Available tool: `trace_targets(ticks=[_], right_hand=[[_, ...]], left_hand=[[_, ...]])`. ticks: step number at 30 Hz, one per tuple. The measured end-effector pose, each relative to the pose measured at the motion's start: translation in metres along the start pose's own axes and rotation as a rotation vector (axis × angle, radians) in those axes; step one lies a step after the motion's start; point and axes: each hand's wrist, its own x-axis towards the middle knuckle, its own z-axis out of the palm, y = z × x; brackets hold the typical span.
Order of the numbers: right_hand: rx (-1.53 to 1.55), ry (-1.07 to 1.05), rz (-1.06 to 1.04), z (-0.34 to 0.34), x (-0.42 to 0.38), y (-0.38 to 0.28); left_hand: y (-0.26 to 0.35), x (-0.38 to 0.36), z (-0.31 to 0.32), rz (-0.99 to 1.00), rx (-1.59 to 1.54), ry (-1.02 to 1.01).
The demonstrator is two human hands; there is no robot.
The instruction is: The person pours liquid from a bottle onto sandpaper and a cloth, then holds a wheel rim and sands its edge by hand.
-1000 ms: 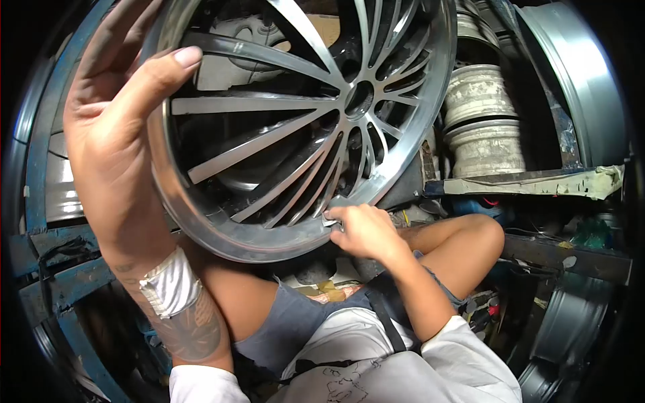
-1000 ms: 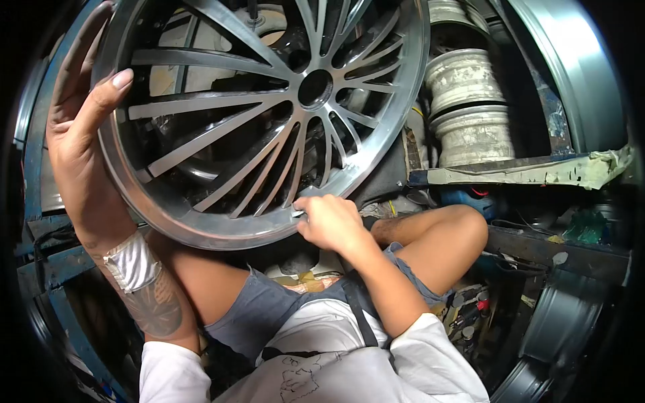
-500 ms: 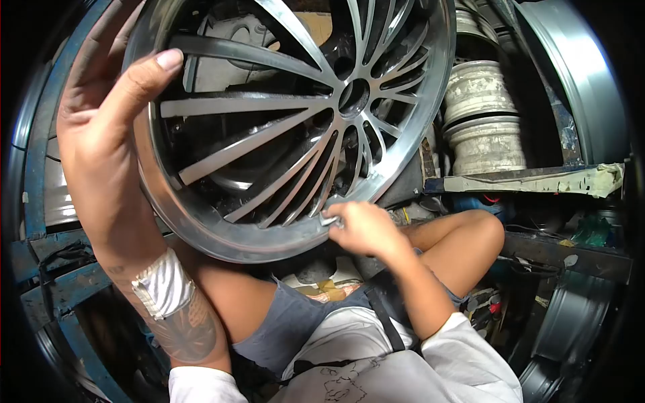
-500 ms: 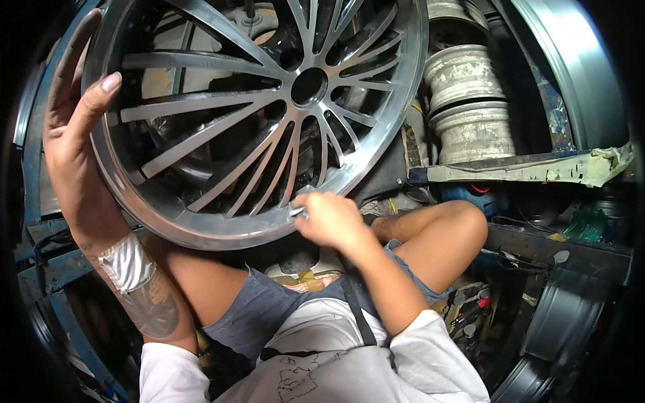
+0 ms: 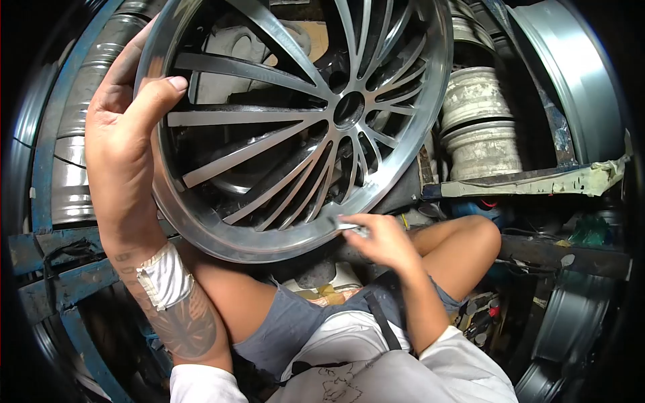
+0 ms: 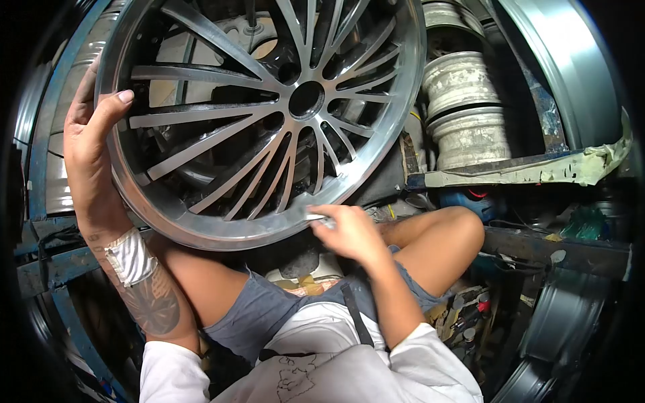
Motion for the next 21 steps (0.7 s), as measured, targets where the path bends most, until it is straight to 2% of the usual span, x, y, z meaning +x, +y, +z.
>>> trace_targets(ticks=[2,4,6,9,10,12,16,18,19,21], right_hand=[[0.011,0.005,0.112,-0.027,-0.005,0.017],[-0.105,0.112,0.031,-0.037,-0.004,0.031],[-0.224,0.083,0.105,-0.038,0.006,0.032],[-0.441,0.087,0.227,-0.015,0.025,0.026],[-0.501,0.139,0.176,0.002,0.023,0.026],[-0.557,0.097,0.140,0.017,0.018,0.026],[-0.611,0.155,0.212,0.002,0.037,0.025],[-0.698,-0.019,0.072,0.009,0.029,0.006],[-0.713,-0.053,0.100,0.004,0.035,0.008],[-0.531,0.020,0.179,-0.028,0.047,0.011]], left_hand=[[-0.004,-0.002,-0.009,-0.040,0.134,0.051],[-0.005,-0.002,-0.007,-0.058,0.193,0.081],[-0.004,0.000,-0.002,-0.053,0.193,0.102],[-0.006,0.004,-0.002,-0.025,0.194,0.089],[-0.005,0.006,-0.001,-0.007,0.206,0.081],[-0.003,0.009,0.004,0.074,0.126,0.040],[-0.005,0.009,0.005,0.095,0.056,0.054],[-0.003,0.010,0.004,0.072,0.108,0.068],[-0.003,0.011,0.003,0.058,0.133,0.074],[-0.006,0.012,0.002,0.088,0.120,0.057]])
